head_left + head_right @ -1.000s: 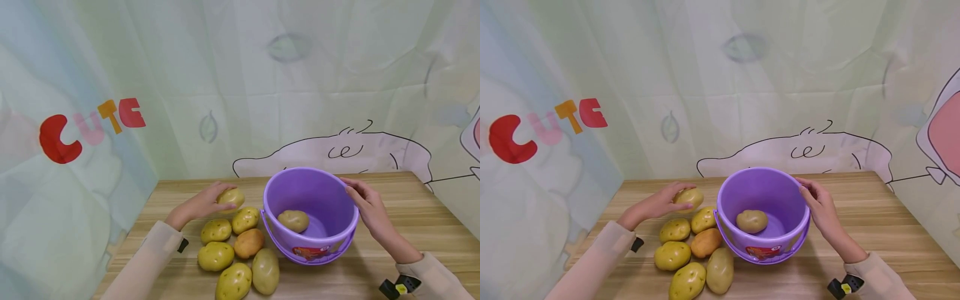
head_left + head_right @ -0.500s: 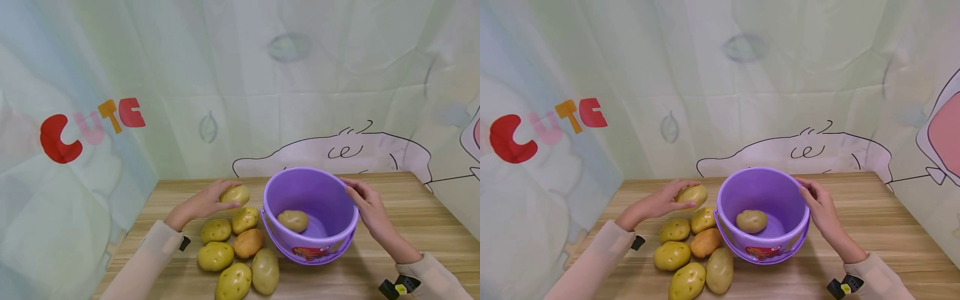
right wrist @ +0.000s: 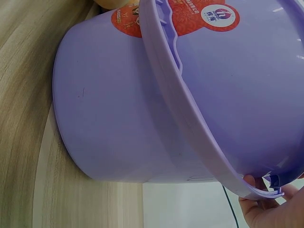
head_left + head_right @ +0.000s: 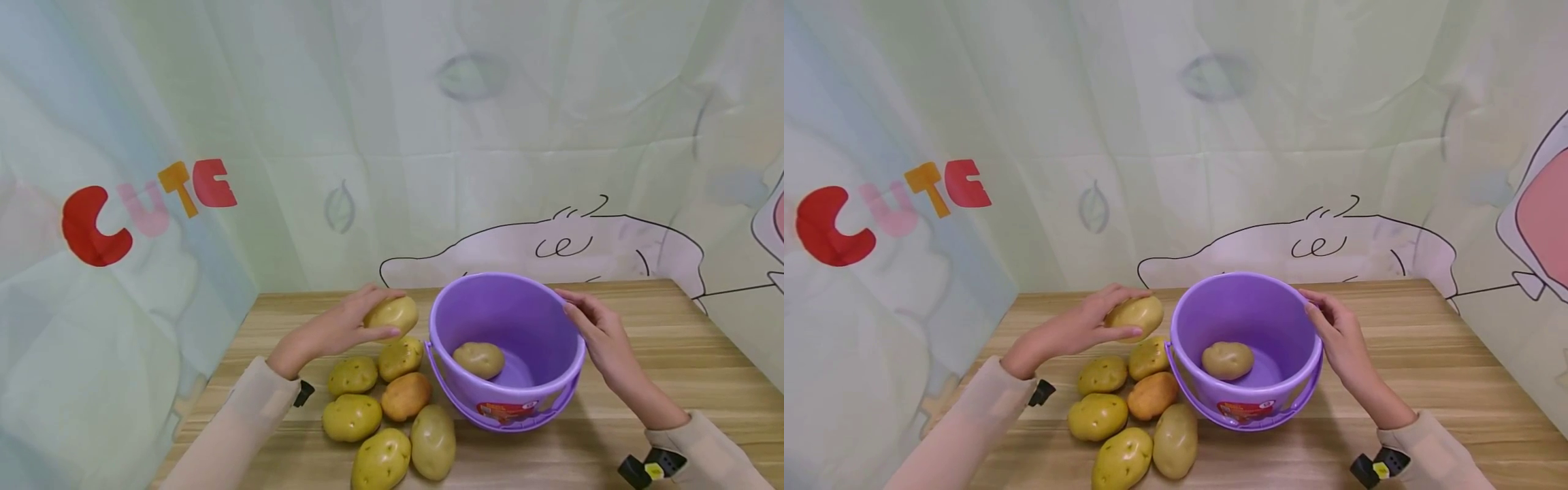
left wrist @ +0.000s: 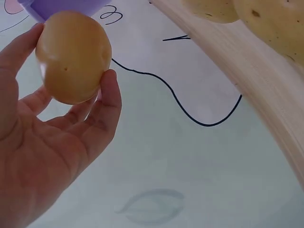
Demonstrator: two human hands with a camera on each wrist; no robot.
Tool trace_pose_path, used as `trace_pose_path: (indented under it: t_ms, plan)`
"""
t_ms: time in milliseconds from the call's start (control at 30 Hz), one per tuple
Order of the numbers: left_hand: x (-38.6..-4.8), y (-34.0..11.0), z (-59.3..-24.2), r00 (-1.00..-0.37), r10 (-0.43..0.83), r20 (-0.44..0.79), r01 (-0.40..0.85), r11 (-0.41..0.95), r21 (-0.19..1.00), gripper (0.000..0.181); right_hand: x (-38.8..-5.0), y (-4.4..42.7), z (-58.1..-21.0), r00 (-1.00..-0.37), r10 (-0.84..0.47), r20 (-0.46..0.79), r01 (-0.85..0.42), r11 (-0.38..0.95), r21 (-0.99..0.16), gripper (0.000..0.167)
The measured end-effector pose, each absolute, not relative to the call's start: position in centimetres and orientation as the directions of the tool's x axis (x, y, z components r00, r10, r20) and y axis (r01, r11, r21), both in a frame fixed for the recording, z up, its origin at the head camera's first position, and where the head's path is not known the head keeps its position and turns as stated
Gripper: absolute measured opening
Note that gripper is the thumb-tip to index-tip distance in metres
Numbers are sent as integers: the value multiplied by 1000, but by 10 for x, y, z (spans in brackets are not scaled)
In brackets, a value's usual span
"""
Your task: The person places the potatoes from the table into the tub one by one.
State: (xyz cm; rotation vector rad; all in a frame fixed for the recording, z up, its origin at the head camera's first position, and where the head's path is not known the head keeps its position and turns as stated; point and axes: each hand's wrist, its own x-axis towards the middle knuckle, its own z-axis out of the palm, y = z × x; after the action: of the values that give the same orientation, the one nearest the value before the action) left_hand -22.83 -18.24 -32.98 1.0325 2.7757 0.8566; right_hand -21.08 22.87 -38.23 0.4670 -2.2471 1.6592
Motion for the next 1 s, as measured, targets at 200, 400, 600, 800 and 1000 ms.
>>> trace_pose_path:
  t_ms: [200,400,600,800,1000]
  plan:
    - [-224,-179,-323,-768,623,145,597,616,515,64,-211,229,-382,-899,-71,432,-434,275,-858,36]
    - [-222,-175,-318,-750,641,163,621,596,510,63,-211,228,-381,-901,-70,428,-430,279,-858,36]
    - [-222,-171,-310,-726,662,185,650,574,498,63,-211,228,-380,-900,-73,430,-433,276,-858,35]
    - [-220,-168,-304,-711,673,204,670,559,489,61,-210,228,-380,-901,-77,428,-431,277,-859,36]
    - [-216,-163,-299,-685,686,244,699,526,484,60,-210,229,-381,-906,-77,416,-420,274,-865,36]
